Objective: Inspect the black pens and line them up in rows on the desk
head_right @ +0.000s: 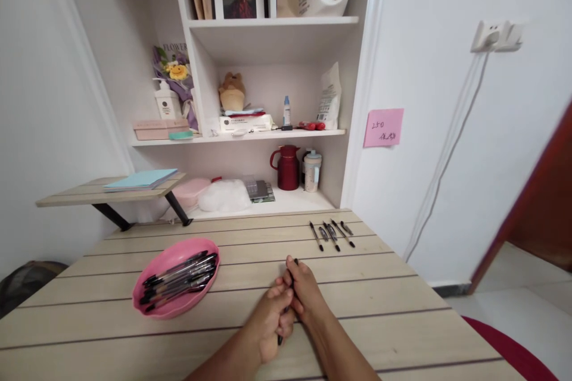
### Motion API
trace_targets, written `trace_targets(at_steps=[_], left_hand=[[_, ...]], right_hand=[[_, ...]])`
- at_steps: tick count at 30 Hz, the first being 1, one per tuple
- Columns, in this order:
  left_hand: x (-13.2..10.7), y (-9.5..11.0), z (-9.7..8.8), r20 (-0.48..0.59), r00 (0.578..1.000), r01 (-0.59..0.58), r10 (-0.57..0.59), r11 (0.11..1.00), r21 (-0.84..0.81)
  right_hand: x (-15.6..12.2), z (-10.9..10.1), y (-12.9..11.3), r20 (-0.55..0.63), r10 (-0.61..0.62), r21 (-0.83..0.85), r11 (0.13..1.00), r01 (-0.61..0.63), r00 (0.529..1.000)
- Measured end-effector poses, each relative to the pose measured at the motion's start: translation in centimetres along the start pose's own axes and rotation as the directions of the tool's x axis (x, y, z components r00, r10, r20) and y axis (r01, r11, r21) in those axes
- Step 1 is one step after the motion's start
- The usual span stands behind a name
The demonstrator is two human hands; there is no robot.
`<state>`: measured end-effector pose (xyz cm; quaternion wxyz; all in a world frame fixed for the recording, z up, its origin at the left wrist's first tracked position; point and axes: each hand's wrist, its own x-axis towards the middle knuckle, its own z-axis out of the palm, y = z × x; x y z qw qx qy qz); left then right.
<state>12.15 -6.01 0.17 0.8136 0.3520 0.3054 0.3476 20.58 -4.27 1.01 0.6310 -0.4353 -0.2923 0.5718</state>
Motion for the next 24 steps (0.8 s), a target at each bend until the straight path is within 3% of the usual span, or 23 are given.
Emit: trace_targets(at_steps=[9, 13, 17, 20, 24], left_hand=[[-0.1, 0.0, -0.1, 0.036, 0.998, 0.061, -0.060, 0.998, -0.023], [-0.4, -0.1, 0.0, 0.050, 0.998, 0.027, -0.027, 0.999, -0.017], [-0.4, 0.2, -0.3, 0.069, 0.996, -0.062, 0.058, 0.997, 0.047], [-0.4, 0.4, -0.5, 0.054, 0.995, -0.091, 0.086, 0.992, 0.092], [-0.8, 0.4, -0.5, 0.066, 0.997, -0.057, 0.048, 0.989, 0.137]], right_hand=[[0.2, -0.9, 0.0, -0.004, 0.070, 0.034, 0.997, -0.069, 0.998], [0.3, -1.2, -0.1, 0.029, 0.072, 0.083, 0.994, -0.074, 0.997], [-0.4, -0.8, -0.8, 0.080, 0.034, 0.187, 0.981, -0.048, 0.996], [-0.8, -0.8, -0.9, 0.090, 0.010, 0.150, 0.988, -0.023, 0.996], [-0.4, -1.5, -0.7, 0.005, -0.067, 0.087, 0.994, 0.066, 0.998]])
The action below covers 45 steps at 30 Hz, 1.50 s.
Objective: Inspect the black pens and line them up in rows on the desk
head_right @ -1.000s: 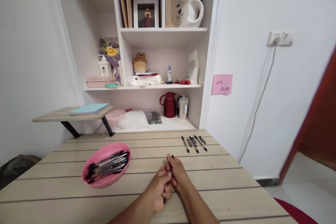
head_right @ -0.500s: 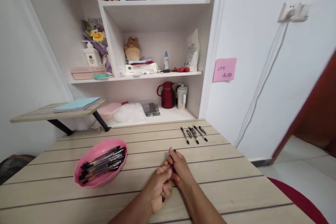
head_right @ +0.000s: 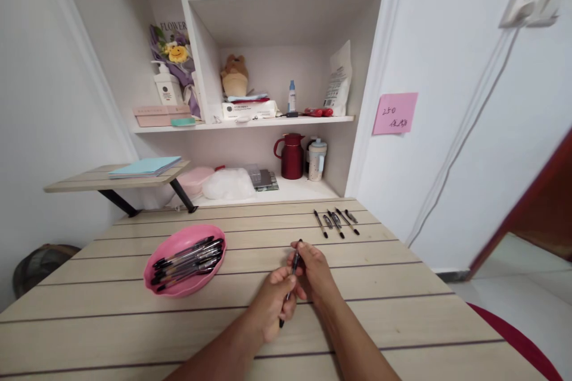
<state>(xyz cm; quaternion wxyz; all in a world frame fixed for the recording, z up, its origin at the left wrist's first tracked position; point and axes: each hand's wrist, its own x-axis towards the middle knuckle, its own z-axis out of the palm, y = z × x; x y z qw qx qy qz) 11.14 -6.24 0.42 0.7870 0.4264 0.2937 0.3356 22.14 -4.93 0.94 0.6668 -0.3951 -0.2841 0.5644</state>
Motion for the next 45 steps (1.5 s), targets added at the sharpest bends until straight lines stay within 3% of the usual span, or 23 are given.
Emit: trace_targets(at_steps=[4, 7, 10, 14, 21, 31, 36, 41, 45], left_hand=[[-0.5, 0.0, 0.1, 0.053, 0.998, 0.046, -0.045, 0.999, -0.007], [-0.6, 0.2, 0.0, 0.073, 0.996, 0.057, -0.054, 0.998, -0.027], [-0.6, 0.4, 0.1, 0.064, 0.997, 0.035, -0.032, 0.998, -0.048], [-0.4, 0.3, 0.0, -0.012, 0.999, -0.039, 0.039, 0.999, -0.019], [-0.1, -0.3, -0.1, -0.079, 0.987, -0.134, 0.142, 0.986, 0.103], [-0.7, 0.3, 0.3, -0.025, 0.993, -0.117, 0.119, 0.990, 0.081], [-0.6, 0.3, 0.2, -0.020, 0.995, -0.099, 0.101, 0.990, 0.102], [-0.6, 0.4, 0.2, 0.009, 0.997, -0.073, 0.072, 0.994, 0.081], [-0.7, 0.5, 0.3, -0.020, 0.997, -0.069, 0.071, 0.995, 0.073]], right_hand=[[0.9, -1.5, -0.7, -0.160, -0.117, 0.070, 0.989, 0.129, 0.980], [1.2, -2.5, -1.5, -0.207, -0.159, 0.171, 0.966, 0.196, 0.965], [0.9, -2.6, -1.7, -0.156, -0.106, 0.212, 0.967, 0.139, 0.982], [0.1, -1.3, -1.3, -0.043, -0.031, 0.098, 0.995, 0.036, 0.999], [-0.7, -0.1, -1.0, -0.121, -0.101, -0.258, 0.964, 0.067, 0.987], [-1.2, 0.4, -1.4, -0.078, -0.008, -0.107, 0.994, 0.000, 0.997], [-1.2, 0.2, -1.4, -0.111, -0.026, -0.154, 0.988, 0.008, 0.994], [-1.2, 0.0, -1.7, -0.013, 0.024, -0.048, 0.999, -0.025, 1.000], [-1.3, 0.2, -1.8, -0.121, -0.020, -0.107, 0.994, 0.007, 0.992]])
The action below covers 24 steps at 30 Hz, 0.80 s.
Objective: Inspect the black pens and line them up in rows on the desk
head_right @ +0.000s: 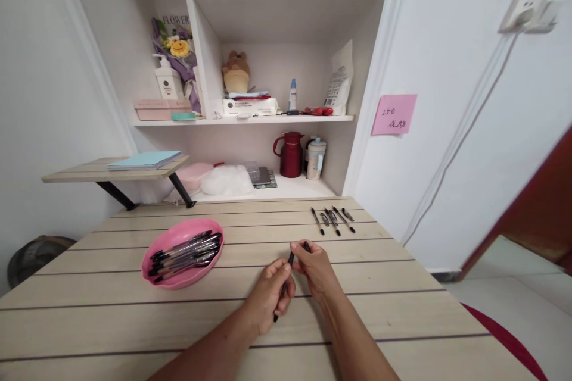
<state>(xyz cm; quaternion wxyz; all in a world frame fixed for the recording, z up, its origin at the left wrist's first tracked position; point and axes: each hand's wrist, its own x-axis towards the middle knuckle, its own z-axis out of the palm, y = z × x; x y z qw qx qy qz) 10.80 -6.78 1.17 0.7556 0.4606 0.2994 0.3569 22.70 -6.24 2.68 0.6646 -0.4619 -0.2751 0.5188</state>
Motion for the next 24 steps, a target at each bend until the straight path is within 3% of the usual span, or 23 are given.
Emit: trace_targets(at_steps=[11, 15, 20, 24], left_hand=[[0.07, -0.23, -0.10, 0.040, 0.999, 0.016, -0.016, 1.000, -0.007], [0.02, -0.18, -0.04, 0.054, 0.999, 0.010, -0.008, 0.999, -0.043], [0.11, -0.24, -0.11, 0.033, 0.999, 0.011, -0.009, 0.999, -0.039], [0.16, -0.22, -0.17, 0.043, 0.999, 0.024, -0.021, 0.997, -0.073]], right_hand=[[0.11, -0.09, 0.18, 0.046, -0.016, -0.025, 1.000, 0.017, 0.999], [0.18, -0.23, 0.15, 0.110, -0.002, 0.064, 0.998, -0.005, 0.994], [0.18, -0.33, 0.27, 0.042, 0.021, 0.004, 1.000, -0.021, 0.999], [0.18, -0.35, 0.16, 0.093, 0.017, 0.019, 1.000, -0.019, 0.995]])
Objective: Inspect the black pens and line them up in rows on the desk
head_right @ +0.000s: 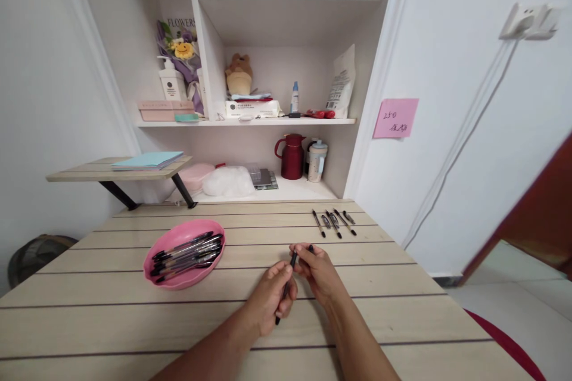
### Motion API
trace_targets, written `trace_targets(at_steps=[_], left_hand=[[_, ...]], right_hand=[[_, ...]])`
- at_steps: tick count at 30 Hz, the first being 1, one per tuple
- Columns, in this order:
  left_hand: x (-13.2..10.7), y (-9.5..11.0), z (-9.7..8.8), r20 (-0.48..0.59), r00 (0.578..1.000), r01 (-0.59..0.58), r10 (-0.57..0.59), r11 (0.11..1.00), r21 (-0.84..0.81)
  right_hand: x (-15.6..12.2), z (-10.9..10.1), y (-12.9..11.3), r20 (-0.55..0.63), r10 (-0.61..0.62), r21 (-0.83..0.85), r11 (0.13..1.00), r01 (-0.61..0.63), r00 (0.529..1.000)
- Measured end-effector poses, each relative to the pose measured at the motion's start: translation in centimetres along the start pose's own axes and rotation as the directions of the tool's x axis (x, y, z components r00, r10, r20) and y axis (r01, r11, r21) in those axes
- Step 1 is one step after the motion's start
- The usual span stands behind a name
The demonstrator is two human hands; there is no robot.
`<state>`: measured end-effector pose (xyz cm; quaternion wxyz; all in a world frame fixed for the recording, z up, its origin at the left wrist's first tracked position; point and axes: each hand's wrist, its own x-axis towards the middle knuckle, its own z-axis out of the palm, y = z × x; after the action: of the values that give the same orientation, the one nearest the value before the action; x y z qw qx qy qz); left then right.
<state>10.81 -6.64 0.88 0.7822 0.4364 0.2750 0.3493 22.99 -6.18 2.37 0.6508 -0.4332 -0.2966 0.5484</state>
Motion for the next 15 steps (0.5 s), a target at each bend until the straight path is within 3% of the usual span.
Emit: trace_targets(at_steps=[8, 12, 15], left_hand=[[-0.1, 0.1, 0.1, 0.003, 1.000, 0.009, -0.009, 1.000, 0.015], [-0.1, 0.2, 0.0, 0.039, 0.999, 0.026, -0.027, 1.000, 0.010], [-0.1, 0.2, 0.0, 0.043, 0.998, 0.037, -0.038, 0.999, 0.013]], right_hand=[[-0.1, 0.2, 0.1, -0.048, -0.012, -0.019, 1.000, 0.011, 0.999], [0.3, -0.4, 0.0, 0.043, -0.019, 0.111, 0.994, 0.015, 0.999], [1.1, -1.0, -0.2, -0.055, -0.079, 0.229, 0.969, 0.090, 0.995]])
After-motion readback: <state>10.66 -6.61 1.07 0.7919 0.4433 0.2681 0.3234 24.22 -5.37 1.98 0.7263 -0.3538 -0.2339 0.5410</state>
